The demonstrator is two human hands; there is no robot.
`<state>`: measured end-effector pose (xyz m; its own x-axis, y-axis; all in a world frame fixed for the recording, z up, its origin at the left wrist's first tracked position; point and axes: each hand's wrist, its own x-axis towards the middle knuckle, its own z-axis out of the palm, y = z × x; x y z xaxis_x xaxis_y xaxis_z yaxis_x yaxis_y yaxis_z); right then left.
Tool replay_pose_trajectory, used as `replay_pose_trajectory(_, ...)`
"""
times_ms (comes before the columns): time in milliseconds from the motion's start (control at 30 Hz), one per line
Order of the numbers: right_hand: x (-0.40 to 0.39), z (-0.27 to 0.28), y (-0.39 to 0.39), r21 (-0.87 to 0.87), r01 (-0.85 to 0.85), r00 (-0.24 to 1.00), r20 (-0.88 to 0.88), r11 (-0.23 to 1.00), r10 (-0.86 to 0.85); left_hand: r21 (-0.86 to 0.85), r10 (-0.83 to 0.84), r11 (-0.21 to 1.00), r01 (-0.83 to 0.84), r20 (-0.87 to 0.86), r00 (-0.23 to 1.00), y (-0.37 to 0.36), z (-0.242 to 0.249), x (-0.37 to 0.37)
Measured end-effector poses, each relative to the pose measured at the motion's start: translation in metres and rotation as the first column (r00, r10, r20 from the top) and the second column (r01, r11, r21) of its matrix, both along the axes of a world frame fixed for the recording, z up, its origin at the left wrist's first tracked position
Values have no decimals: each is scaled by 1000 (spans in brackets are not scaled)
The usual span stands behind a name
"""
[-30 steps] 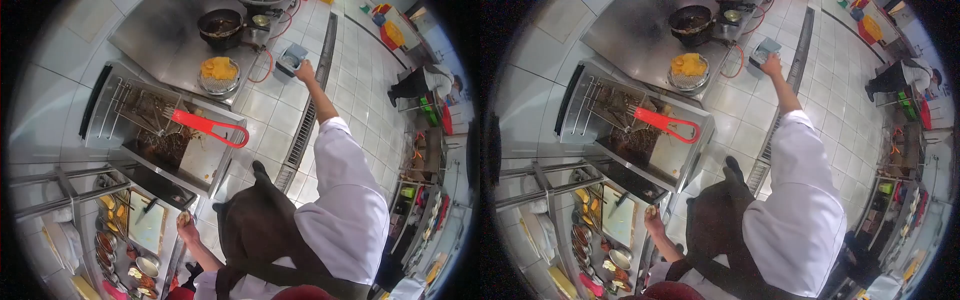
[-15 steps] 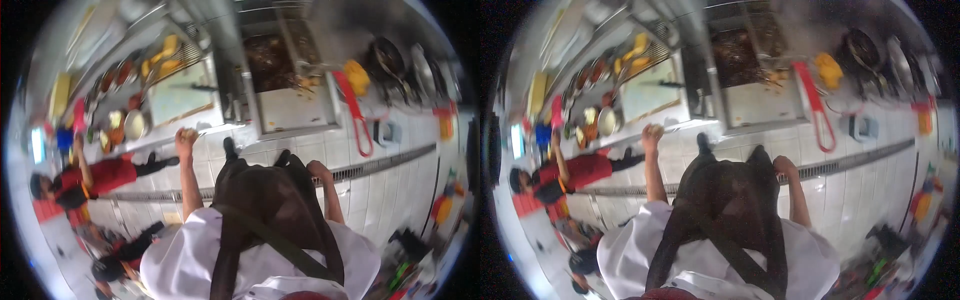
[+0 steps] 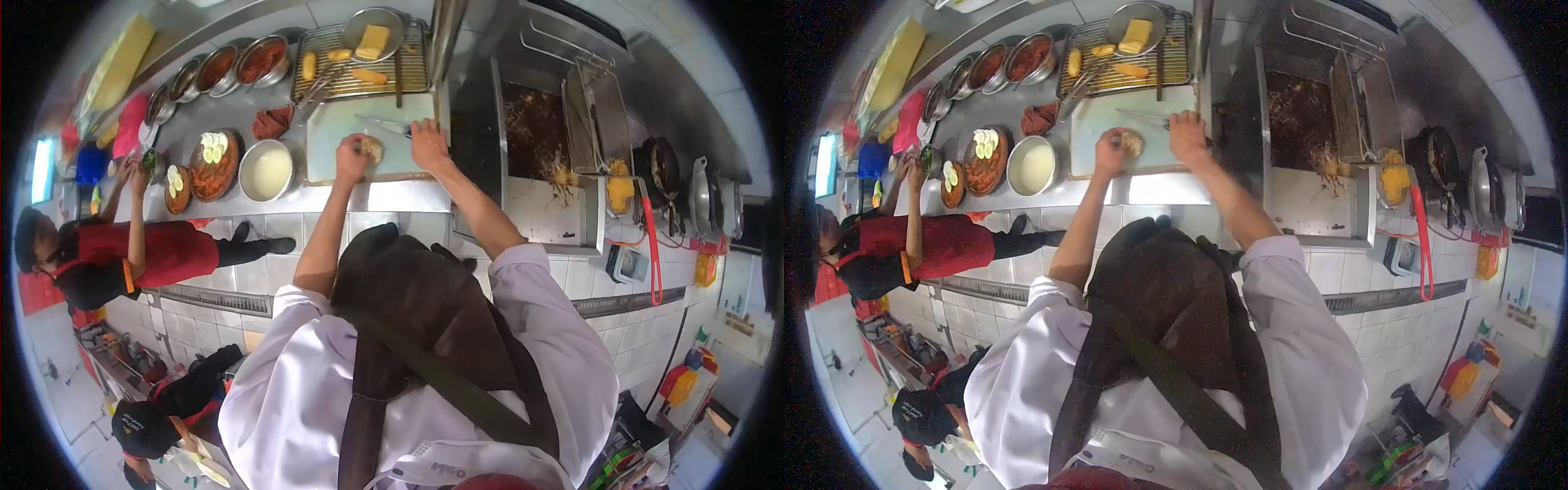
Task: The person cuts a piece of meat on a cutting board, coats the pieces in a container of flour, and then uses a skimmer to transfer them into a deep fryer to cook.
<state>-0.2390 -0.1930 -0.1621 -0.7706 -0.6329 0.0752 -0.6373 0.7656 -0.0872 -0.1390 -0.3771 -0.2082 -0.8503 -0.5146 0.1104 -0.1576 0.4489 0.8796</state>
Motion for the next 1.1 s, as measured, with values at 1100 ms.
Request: replay_pose_trajectory(1100, 121, 19, -11, -88, 94, 908, 417, 992, -49, -137, 38, 990, -40, -20, 999, 27, 31, 17)
